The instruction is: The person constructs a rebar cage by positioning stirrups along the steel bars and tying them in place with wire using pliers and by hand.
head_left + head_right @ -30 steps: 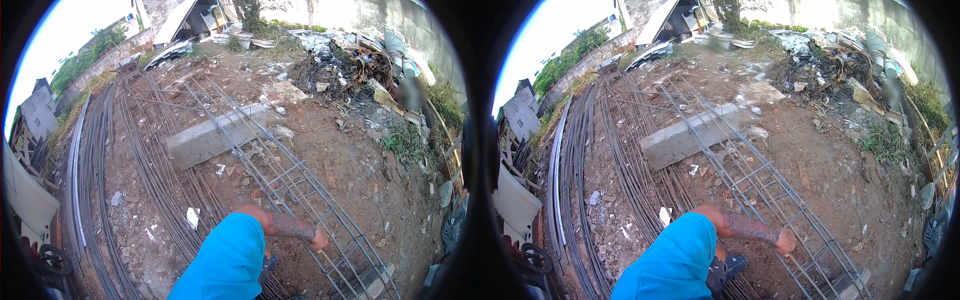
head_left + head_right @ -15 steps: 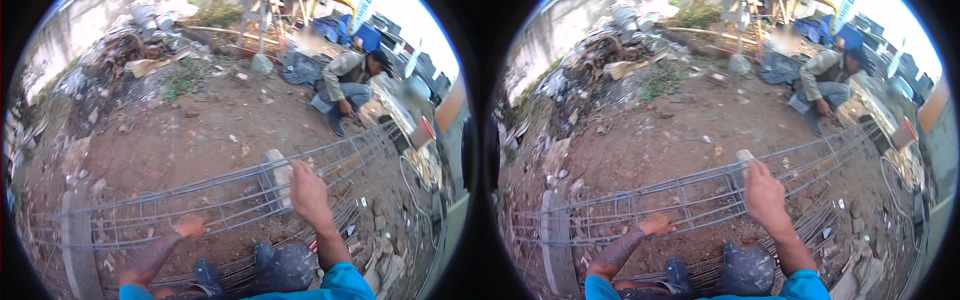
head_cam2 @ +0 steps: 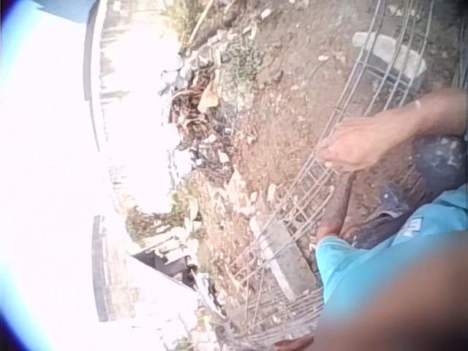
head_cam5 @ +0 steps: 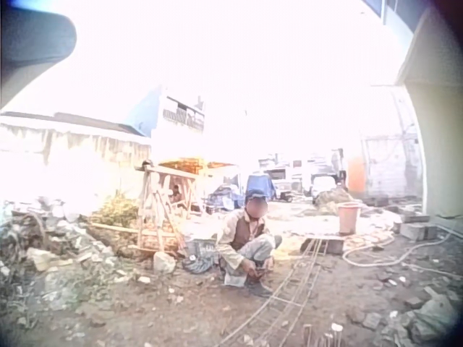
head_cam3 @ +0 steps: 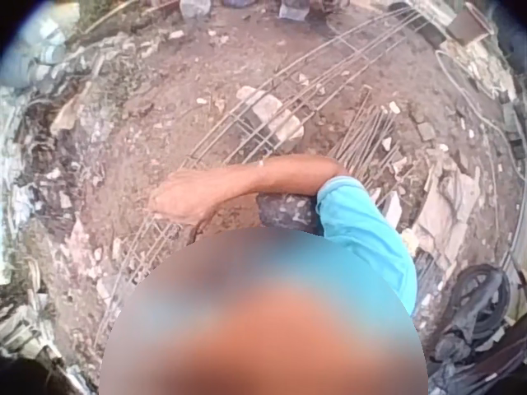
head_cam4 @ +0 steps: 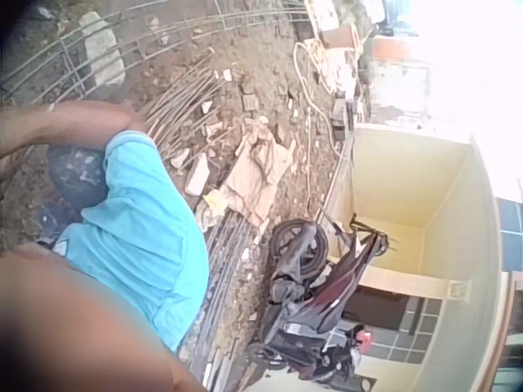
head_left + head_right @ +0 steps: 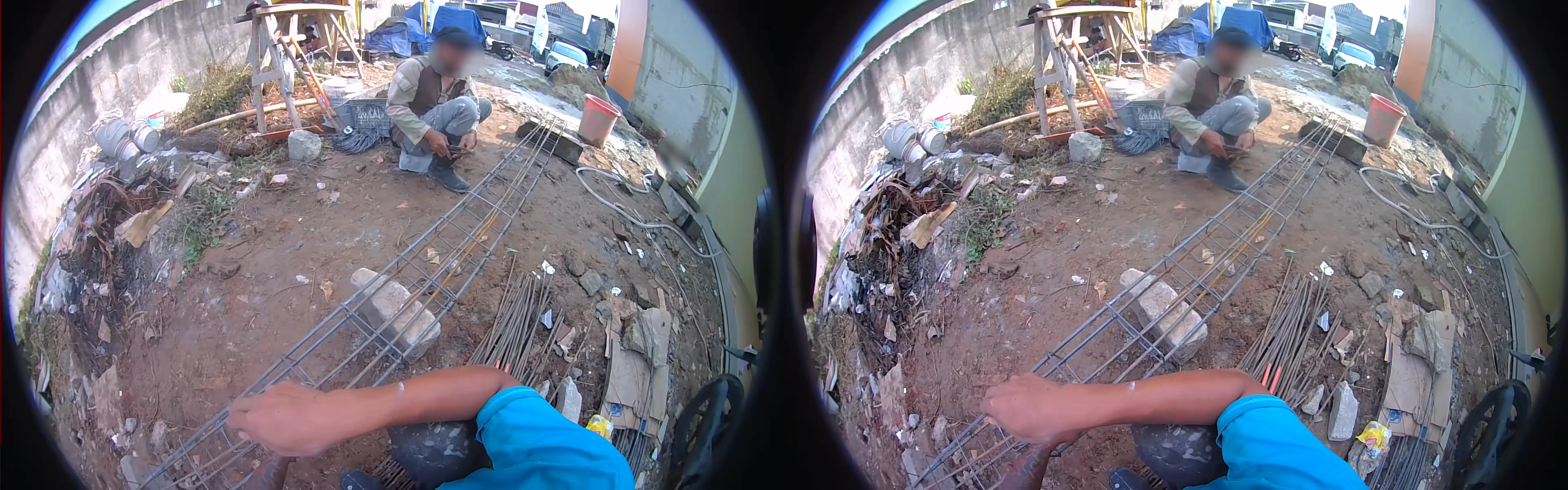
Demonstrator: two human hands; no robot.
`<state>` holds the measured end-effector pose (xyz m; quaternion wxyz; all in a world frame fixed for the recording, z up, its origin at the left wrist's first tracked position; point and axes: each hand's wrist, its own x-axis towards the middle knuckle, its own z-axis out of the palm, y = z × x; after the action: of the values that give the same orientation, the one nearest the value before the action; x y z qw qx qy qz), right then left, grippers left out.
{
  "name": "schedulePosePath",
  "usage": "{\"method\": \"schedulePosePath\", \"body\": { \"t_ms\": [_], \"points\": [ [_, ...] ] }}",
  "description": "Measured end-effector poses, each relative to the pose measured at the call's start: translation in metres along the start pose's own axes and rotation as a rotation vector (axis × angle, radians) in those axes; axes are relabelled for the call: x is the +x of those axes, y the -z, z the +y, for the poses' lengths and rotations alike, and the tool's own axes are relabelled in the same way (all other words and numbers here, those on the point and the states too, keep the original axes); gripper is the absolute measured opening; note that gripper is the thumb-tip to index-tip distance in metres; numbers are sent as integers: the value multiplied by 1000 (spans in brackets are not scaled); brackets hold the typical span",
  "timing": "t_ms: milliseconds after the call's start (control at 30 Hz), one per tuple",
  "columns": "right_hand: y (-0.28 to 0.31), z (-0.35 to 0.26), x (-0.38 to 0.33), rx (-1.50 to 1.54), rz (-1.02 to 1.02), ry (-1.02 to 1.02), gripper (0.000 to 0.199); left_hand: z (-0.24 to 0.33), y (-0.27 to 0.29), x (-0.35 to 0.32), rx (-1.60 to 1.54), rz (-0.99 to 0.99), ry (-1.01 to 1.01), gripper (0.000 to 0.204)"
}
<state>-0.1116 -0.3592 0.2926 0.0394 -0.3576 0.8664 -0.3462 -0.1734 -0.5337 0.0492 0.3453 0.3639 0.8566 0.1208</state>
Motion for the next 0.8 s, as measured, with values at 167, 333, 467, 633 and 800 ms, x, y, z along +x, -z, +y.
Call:
{"method": "schedulePosePath", "body": {
  "t_ms": [167, 333, 467, 633, 800],
  "points": [
    [-8, 10, -6, 34, 192, 11, 25, -2, 0, -5, -79, 34, -33, 29],
    [-4, -10, -5, 355, -58, -241, 25, -10, -26, 16, -42, 228, -62, 29],
    [-6, -28, 7, 260, -24, -172, 30, -26, -39, 37, -9, 241, -94, 29],
    [-6, -15, 1, 225, 18, -106, 34, -31, -45, 48, -71, 274, -242, 23],
    [-13, -19, 6, 137, 10, -44, 36, -21, -36, 38, 65, 154, -115, 24]
  ]
}}
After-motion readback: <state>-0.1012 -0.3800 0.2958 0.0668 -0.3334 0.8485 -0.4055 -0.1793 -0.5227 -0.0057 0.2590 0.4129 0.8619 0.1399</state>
